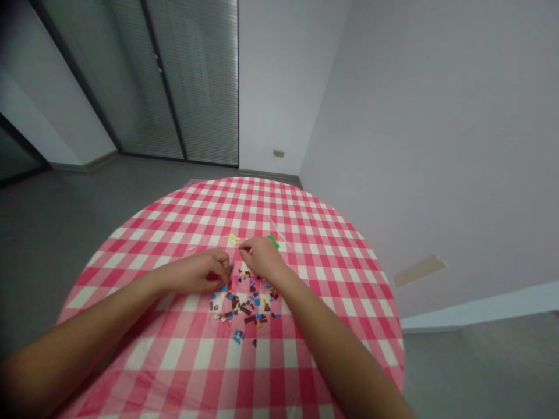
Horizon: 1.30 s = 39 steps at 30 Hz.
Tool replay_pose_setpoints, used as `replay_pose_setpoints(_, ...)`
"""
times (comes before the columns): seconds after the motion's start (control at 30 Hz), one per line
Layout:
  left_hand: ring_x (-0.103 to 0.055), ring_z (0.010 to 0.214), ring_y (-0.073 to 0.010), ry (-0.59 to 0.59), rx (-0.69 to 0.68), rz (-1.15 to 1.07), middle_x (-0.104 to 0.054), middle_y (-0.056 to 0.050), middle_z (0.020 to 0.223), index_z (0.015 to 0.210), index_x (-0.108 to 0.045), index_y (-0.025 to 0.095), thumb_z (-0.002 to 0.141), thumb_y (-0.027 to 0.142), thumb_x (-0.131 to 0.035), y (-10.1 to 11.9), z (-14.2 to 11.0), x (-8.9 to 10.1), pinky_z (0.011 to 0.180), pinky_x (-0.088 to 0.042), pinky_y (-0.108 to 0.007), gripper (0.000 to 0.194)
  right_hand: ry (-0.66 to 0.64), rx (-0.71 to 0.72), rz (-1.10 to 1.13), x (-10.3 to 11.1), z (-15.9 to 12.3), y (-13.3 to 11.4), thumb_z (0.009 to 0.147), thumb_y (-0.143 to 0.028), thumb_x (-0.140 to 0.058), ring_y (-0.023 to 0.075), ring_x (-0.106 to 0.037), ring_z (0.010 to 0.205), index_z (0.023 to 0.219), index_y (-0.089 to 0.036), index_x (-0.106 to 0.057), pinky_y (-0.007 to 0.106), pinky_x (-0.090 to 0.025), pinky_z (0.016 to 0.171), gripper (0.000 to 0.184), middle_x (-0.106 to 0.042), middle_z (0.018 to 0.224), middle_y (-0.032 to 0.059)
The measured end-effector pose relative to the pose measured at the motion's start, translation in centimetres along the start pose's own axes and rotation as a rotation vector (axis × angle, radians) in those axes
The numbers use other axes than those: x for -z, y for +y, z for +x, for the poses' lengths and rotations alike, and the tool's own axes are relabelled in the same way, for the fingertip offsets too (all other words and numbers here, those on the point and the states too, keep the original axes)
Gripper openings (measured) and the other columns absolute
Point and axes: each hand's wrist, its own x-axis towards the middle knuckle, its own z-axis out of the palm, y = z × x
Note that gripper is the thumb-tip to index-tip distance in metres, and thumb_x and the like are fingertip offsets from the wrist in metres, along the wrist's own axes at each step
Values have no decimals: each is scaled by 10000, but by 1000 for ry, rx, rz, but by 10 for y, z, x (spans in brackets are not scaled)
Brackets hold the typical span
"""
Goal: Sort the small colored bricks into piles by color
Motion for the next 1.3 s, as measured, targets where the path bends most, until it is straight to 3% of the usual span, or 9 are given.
replay_pose_setpoints(0.17,-585,809,-173,-2,-24,38,-657,-32,811,810,-738,209,787,87,-585,-2,1,-4,794,-432,-311,197,-35,49,57,10,-22,1,859,-142,-550,149,-640,756,893,-157,-766,238,-417,703,219,-752,864,65)
replay_pose_setpoints(0.37,-589,781,-170,8,-34,76,-662,-24,775,737,-707,204,763,67,-600,-2,2,-8,771,-426,-293,176,-329,226,24,5,-40,-14,803,-84,-582,134,-598,662,840,-175,-774,235,-381,642,216,-743,792,38)
replay_pose_setpoints(0.5,-591,779,-172,-2,-26,109,-662,-29,765,695,-682,192,755,61,-592,-3,2,-10,767,-428,-289,170,-349,253,4,-1,-40,-22,809,-96,-605,169,-638,778,936,-168,-780,240,-415,704,227,-758,902,68)
replay_pose_setpoints(0.83,-570,711,-160,6,85,46,-651,-15,710,711,-658,172,688,44,-563,5,4,-10,700,-418,-278,162,-429,229,120,4,-45,-21,790,-108,-594,131,-624,685,834,-177,-776,210,-412,653,199,-738,778,32)
replay_pose_setpoints(1.03,-554,668,-144,-12,134,7,-630,2,669,702,-658,167,687,73,-578,7,2,-4,654,-403,-254,124,-490,332,72,1,-54,-39,827,-129,-590,136,-624,729,880,-211,-766,232,-405,687,201,-749,844,4)
replay_pose_setpoints(1.13,-570,699,-147,67,156,-15,-660,-3,722,730,-667,174,706,85,-577,3,1,0,661,-412,-250,129,-438,330,-23,-4,-57,-49,861,-181,-599,154,-628,767,849,-202,-751,252,-395,680,154,-746,873,14)
replay_pose_setpoints(1.3,-586,745,-164,446,311,38,-682,-17,770,760,-683,182,759,141,-570,-21,2,2,712,-440,-271,121,-396,387,-155,-12,-57,-54,882,-260,-630,159,-612,779,796,-195,-706,267,-353,614,132,-712,840,15)
